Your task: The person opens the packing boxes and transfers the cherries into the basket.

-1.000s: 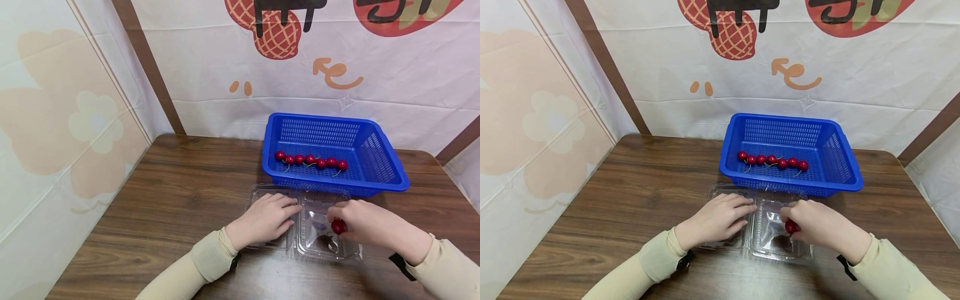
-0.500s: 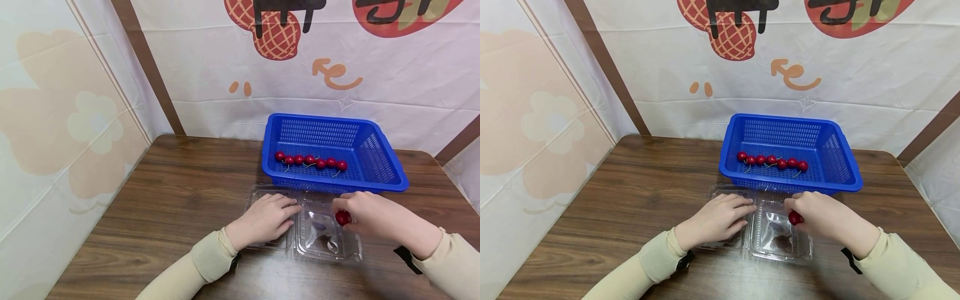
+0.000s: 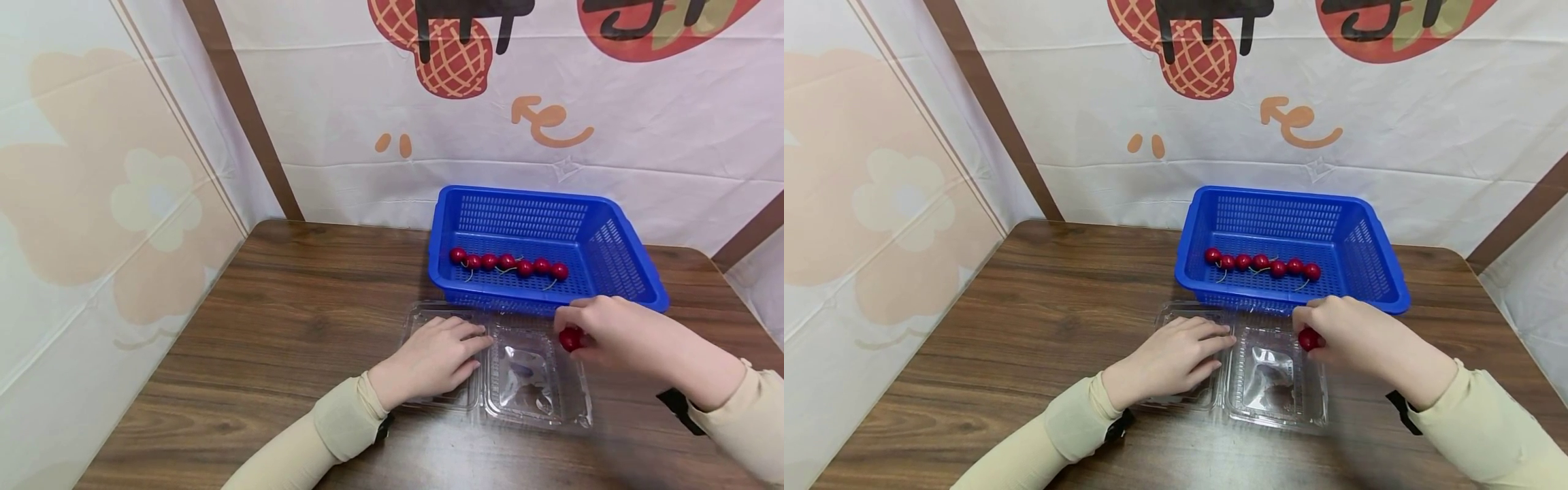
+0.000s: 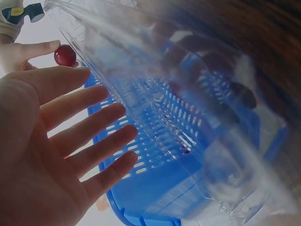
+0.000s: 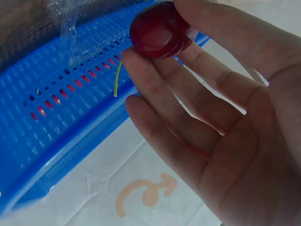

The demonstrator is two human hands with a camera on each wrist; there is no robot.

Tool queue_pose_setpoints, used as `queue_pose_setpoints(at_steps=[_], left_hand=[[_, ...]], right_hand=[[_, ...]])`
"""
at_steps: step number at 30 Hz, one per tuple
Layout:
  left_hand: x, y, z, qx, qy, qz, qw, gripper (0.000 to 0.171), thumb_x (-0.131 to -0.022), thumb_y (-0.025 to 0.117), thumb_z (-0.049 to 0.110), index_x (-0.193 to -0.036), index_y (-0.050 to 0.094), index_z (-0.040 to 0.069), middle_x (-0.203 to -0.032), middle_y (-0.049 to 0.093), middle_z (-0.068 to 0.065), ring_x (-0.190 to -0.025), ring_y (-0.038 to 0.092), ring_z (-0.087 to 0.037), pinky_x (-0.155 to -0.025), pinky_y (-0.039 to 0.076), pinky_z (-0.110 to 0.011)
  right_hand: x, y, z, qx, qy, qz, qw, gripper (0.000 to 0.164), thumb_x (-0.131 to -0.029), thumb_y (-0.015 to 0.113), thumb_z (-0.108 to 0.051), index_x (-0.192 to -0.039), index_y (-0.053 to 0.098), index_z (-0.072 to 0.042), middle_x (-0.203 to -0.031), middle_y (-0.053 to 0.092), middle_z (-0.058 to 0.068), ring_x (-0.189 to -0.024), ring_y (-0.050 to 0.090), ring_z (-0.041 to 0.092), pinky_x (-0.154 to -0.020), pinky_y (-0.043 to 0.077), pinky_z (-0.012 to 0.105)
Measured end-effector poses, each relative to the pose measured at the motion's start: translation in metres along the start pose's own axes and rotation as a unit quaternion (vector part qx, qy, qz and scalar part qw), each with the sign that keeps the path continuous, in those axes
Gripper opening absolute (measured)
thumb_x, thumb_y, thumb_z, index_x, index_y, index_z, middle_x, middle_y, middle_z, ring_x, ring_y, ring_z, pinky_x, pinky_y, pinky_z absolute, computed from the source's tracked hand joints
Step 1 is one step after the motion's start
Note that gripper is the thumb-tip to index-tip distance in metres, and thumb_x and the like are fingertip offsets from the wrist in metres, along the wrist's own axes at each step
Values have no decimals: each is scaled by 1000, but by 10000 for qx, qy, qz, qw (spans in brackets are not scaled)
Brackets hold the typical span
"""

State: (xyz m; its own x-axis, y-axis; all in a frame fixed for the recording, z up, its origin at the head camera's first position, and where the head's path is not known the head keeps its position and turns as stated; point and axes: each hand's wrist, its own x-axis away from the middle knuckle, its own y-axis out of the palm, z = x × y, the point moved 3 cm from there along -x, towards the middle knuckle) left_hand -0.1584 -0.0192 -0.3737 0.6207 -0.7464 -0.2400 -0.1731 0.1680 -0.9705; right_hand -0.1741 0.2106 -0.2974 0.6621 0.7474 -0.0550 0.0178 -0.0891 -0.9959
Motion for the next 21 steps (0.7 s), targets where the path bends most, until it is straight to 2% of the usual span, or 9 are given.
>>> queue_pose_setpoints(at_steps=[5,13,21], left_hand=[[0,1,0,-45,48,107,9999,38,-91,59,31,-127,61,20,-129,60,2,-118,55,-16,-96,45,-33],[1,3,0,-38,41,89,9999,38,-92,58,32,-128,60,20,-129,60,2,-118,54,-16,-97,45,-33],[0,3,0,-113,95,188,9997,38,-92,58,32,-127,61,20,-128,61,1,-116,56,-16,-93,46,-31]], right_hand=[[-1,-4,5,46,41,-21,10000,29,-69,82,-16,-81,59,-28,-73,50,-17,-61,44,-4,-53,39,19],[-6,-12,15,135,26,139,9998,29,-67,83,-17,-80,59,-26,-73,53,-18,-63,49,-3,-55,44,22],[-12,-17,26,303,177,156,9993,30,-65,85,-19,-78,59,-26,-69,54,-16,-62,47,0,-55,43,23]])
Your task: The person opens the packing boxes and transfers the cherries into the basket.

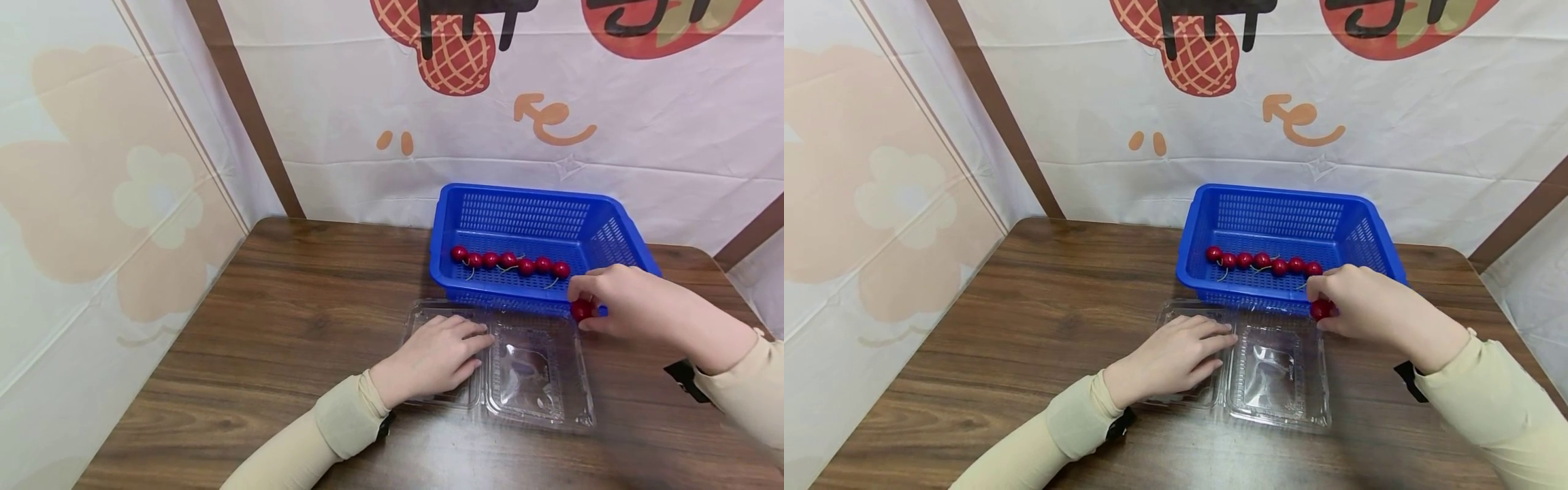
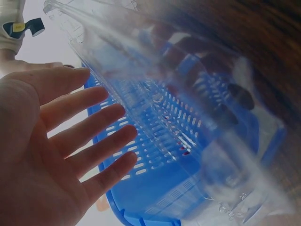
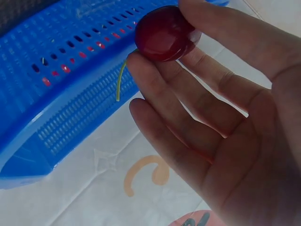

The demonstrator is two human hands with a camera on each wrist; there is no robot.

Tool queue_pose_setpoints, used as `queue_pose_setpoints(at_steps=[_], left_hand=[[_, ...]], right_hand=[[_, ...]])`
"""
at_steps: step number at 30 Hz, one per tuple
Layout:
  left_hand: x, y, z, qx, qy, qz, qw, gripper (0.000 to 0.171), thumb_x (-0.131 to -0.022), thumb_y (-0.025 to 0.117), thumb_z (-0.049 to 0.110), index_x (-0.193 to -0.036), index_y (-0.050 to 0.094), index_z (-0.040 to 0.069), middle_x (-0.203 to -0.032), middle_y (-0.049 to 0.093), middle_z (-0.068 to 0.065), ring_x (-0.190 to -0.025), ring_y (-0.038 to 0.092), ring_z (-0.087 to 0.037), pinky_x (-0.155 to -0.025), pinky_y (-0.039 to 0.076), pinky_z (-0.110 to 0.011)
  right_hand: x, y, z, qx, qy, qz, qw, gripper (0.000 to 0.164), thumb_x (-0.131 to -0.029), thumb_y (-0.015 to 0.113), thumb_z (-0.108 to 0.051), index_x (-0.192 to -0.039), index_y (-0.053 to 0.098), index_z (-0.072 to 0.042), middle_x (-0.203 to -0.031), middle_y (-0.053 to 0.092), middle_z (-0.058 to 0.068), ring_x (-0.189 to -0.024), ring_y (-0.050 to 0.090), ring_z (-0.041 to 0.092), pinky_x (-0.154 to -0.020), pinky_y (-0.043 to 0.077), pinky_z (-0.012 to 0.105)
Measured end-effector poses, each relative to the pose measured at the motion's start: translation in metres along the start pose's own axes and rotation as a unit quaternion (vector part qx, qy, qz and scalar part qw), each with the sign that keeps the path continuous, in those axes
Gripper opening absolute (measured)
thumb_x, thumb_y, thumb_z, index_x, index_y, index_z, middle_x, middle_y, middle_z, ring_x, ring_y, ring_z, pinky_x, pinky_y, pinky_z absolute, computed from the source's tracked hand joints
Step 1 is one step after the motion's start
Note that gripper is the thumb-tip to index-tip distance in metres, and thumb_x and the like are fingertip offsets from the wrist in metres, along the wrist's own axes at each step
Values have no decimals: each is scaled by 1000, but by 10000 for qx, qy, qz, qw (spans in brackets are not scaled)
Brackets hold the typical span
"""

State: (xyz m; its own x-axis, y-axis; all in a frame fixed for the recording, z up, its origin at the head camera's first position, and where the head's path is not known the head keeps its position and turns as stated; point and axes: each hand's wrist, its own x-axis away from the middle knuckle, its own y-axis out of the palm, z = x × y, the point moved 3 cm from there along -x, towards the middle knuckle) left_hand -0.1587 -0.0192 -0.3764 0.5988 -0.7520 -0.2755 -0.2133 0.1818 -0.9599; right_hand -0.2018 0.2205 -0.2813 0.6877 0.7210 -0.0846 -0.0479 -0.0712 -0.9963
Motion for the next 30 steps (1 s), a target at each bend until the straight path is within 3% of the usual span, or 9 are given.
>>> queue_pose_setpoints(at_steps=[7,19,30], left_hand=[[-1,-1,0,65,-36,-87,9999,39,-92,58,32,-129,60,21,-129,60,2,-117,55,-15,-94,46,-32],[0,-1,0,14,-18,-7,10000,38,-91,59,32,-127,61,20,-128,60,2,-117,55,-16,-94,46,-32],[-1,-1,0,73,-90,-156,9998,39,-92,58,32,-129,60,21,-130,59,3,-119,54,-15,-96,45,-32]], right_hand=[[-8,-6,6,105,-16,113,9999,29,-64,87,-19,-80,63,-21,-73,60,-12,-62,52,2,-55,47,24],[-24,-16,21,4,167,-45,9999,26,-65,85,-18,-80,64,-18,-72,63,-9,-64,58,4,-58,50,28],[-38,-18,38,-64,314,-325,9990,25,-67,84,-17,-84,66,-13,-74,67,-3,-67,61,9,-62,53,33]])
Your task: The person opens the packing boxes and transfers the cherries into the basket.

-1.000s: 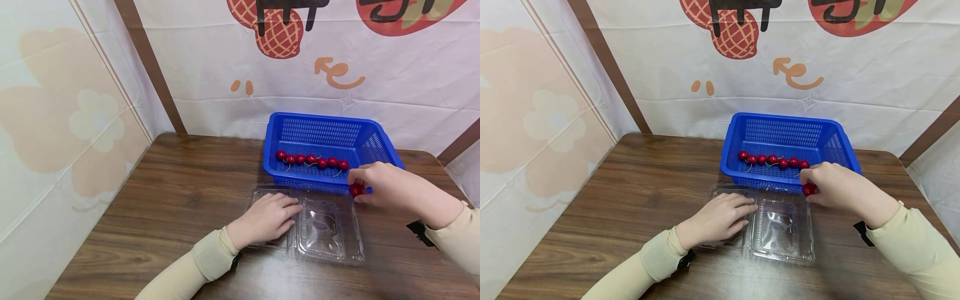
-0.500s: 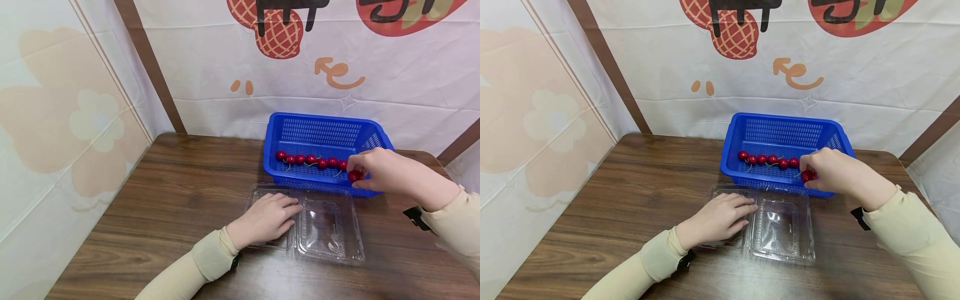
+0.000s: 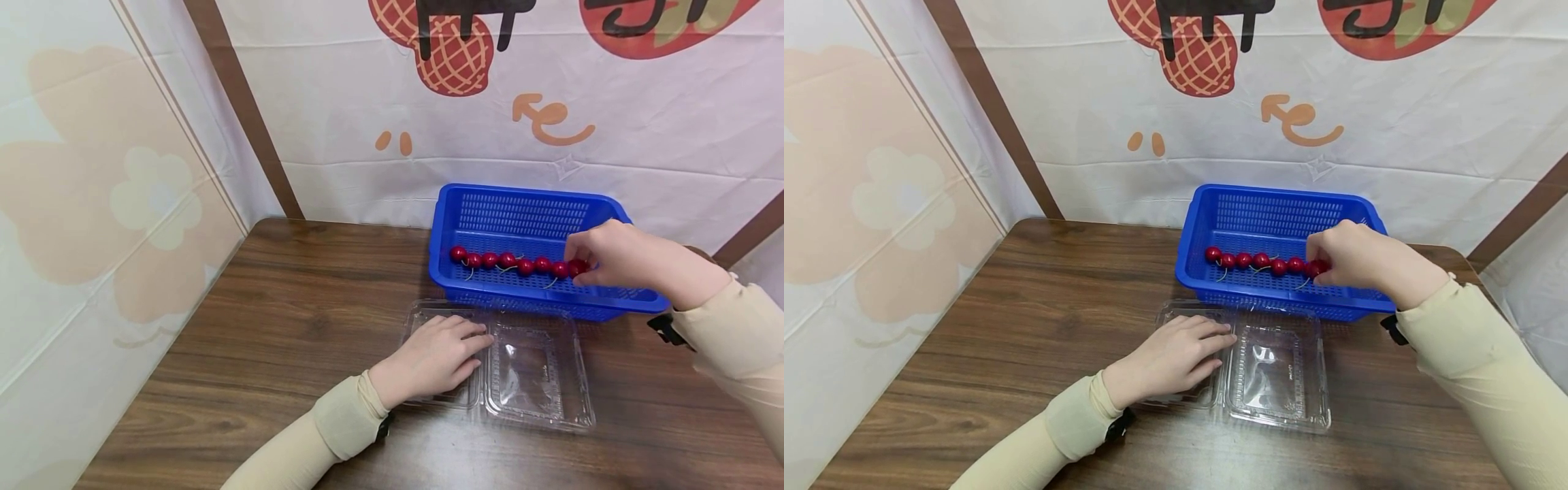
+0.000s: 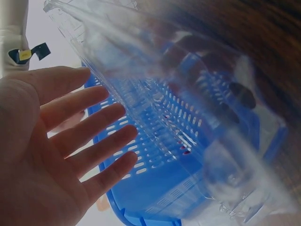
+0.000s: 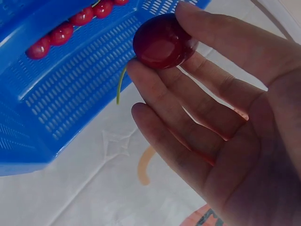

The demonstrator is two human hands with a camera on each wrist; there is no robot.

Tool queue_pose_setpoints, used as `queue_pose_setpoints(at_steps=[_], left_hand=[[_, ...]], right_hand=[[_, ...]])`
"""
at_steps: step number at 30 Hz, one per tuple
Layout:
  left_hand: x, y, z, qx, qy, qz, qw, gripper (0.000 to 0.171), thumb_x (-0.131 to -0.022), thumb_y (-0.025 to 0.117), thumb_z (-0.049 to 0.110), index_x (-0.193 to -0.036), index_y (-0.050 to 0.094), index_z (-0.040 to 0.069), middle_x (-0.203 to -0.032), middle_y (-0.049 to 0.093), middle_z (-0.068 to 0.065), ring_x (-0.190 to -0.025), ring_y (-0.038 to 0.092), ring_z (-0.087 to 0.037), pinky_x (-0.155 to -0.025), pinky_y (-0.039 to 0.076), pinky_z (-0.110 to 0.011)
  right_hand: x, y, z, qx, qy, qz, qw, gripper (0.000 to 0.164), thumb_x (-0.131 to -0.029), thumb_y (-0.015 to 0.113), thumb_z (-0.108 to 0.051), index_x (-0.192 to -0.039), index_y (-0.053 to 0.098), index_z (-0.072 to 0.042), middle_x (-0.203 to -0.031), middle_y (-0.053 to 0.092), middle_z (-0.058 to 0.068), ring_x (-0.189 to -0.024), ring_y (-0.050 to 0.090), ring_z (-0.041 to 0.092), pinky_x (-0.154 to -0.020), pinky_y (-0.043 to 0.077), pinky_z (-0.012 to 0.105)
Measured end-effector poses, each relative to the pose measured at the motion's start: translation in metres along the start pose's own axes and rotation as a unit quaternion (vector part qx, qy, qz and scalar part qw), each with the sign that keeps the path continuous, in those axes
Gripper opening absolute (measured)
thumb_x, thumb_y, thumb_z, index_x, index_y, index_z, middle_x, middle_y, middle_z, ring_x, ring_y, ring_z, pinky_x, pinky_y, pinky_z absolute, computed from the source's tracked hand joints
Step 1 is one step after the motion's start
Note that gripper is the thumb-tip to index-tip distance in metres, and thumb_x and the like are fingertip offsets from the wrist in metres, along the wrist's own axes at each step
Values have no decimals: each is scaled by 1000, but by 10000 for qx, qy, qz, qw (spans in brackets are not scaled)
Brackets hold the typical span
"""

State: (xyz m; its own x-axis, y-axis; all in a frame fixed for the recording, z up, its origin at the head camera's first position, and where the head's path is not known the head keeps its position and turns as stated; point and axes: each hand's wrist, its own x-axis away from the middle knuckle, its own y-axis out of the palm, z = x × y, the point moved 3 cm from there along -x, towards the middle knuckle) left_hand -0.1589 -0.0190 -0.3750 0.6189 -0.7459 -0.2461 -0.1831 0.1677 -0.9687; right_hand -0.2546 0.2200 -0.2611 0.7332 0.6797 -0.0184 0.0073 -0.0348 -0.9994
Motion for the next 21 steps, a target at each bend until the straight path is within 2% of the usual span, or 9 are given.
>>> queue_pose_setpoints(at_steps=[12,21], left_hand=[[1,0,0,-51,70,191,9998,38,-91,59,31,-127,61,20,-128,61,2,-116,56,-16,-94,46,-32],[0,-1,0,-59,76,165,9998,37,-92,58,32,-127,61,20,-128,61,2,-117,55,-15,-94,46,-31]], right_hand=[[-16,1,16,121,71,-10,9999,26,-64,85,-16,-80,65,-13,-71,66,-3,-63,57,9,-60,51,34],[-30,1,25,91,353,-121,9993,25,-65,84,-15,-80,65,-12,-72,66,0,-66,58,14,-62,52,36]])
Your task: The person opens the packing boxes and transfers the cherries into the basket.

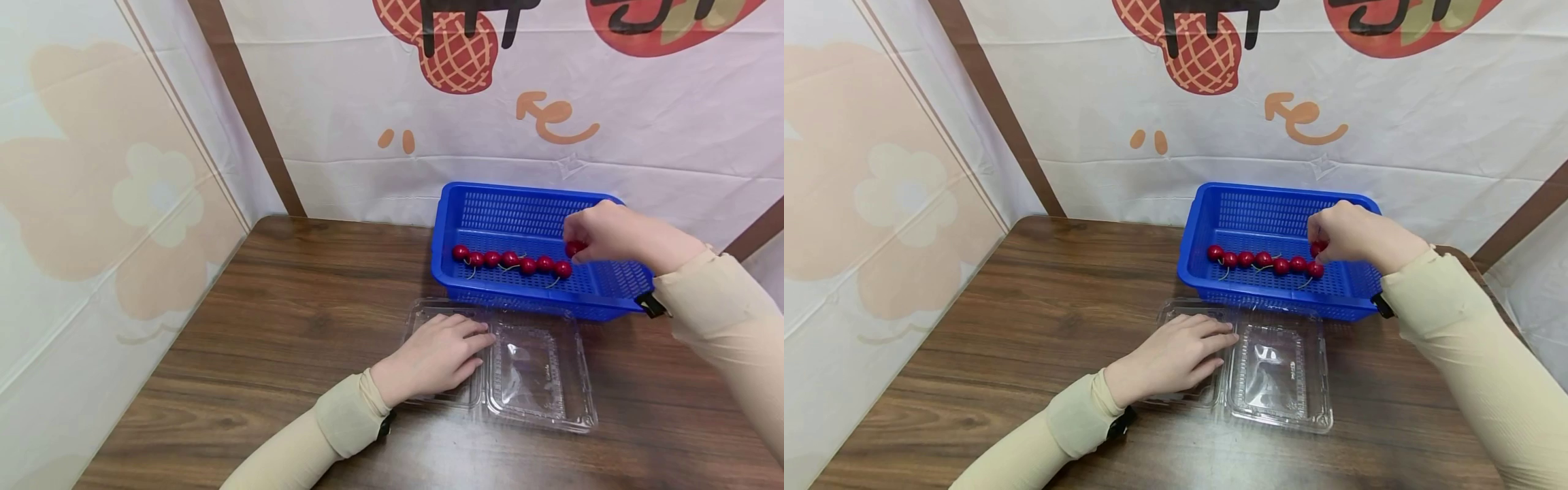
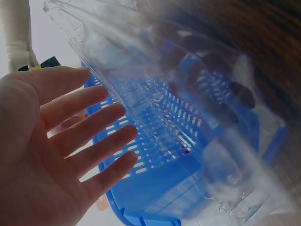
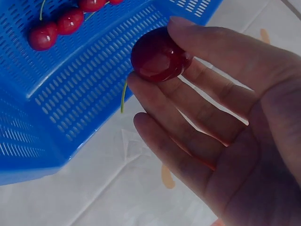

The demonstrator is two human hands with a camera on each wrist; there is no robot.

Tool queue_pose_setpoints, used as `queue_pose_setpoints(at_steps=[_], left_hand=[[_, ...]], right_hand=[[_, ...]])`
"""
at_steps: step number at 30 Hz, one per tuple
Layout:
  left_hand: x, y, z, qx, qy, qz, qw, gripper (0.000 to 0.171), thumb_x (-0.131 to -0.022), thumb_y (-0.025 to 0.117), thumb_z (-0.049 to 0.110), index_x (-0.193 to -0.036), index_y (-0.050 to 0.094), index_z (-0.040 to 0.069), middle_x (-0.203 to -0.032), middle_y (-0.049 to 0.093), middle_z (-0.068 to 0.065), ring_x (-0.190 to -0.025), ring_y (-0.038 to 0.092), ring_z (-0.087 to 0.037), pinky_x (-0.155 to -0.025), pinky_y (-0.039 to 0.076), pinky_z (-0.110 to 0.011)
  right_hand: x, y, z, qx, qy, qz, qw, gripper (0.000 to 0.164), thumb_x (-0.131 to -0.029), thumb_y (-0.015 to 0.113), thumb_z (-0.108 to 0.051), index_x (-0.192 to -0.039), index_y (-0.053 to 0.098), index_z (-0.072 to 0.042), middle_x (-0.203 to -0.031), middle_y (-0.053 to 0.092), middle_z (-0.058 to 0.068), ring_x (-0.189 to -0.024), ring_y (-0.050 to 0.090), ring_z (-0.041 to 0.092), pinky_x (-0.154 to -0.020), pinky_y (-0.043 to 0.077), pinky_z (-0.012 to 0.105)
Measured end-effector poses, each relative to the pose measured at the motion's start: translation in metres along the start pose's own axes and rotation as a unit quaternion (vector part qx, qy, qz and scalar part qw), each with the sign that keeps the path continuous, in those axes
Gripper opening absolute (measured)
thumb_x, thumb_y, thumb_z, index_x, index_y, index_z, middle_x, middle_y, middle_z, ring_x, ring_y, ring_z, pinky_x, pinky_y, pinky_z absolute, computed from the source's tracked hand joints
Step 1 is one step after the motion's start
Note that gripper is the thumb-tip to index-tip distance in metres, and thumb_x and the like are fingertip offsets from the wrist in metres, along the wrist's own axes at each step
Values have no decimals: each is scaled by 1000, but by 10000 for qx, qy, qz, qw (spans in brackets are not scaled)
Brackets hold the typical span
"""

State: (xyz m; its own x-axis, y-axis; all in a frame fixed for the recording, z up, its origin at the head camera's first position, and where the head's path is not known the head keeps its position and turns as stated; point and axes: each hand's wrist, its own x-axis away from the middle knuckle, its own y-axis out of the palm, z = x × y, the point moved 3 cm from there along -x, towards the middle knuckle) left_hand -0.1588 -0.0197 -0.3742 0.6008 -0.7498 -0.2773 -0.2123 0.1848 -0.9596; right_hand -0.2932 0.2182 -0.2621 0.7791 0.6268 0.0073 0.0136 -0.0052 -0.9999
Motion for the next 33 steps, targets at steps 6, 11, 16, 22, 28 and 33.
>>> queue_pose_setpoints(at_steps=[6,11,16,22,28,33], left_hand=[[0,1,0,4,-9,-20,10000,37,-92,58,31,-127,61,20,-128,61,2,-117,55,-16,-93,46,-31],[0,1,-1,-34,28,43,10000,38,-91,58,31,-127,61,20,-127,61,2,-116,56,-15,-93,46,-31],[0,2,-1,-2,17,-17,10000,38,-92,58,32,-127,61,20,-128,61,2,-117,55,-15,-93,46,-31],[0,3,-1,-41,24,27,10000,38,-91,58,32,-127,61,20,-127,61,3,-116,56,-15,-93,46,-30],[0,2,-1,-14,10,6,10000,38,-91,58,32,-127,61,20,-128,61,3,-117,55,-15,-93,46,-31],[0,1,-1,-2,-28,-100,9999,38,-92,57,32,-128,60,21,-128,60,3,-118,55,-14,-94,45,-30]], right_hand=[[-12,4,9,-115,241,-333,9991,26,-66,83,-15,-84,65,-9,-76,67,2,-71,61,18,-65,52,41],[-21,8,17,-278,472,-603,9967,26,-67,82,-14,-86,66,-7,-78,68,4,-74,62,20,-68,53,42],[-26,10,23,-373,519,-760,9951,26,-67,82,-15,-86,66,-6,-80,70,5,-76,63,20,-70,52,43],[-31,15,28,-338,598,-928,9933,28,-67,82,-15,-87,66,-5,-82,69,6,-77,62,22,-70,52,43],[-37,20,33,-309,681,-1042,9917,29,-66,83,-15,-88,67,-4,-83,69,7,-77,62,22,-69,52,43],[-41,25,38,-322,844,-1279,9877,31,-67,82,-14,-91,67,-2,-86,67,10,-78,61,24,-69,52,43]])
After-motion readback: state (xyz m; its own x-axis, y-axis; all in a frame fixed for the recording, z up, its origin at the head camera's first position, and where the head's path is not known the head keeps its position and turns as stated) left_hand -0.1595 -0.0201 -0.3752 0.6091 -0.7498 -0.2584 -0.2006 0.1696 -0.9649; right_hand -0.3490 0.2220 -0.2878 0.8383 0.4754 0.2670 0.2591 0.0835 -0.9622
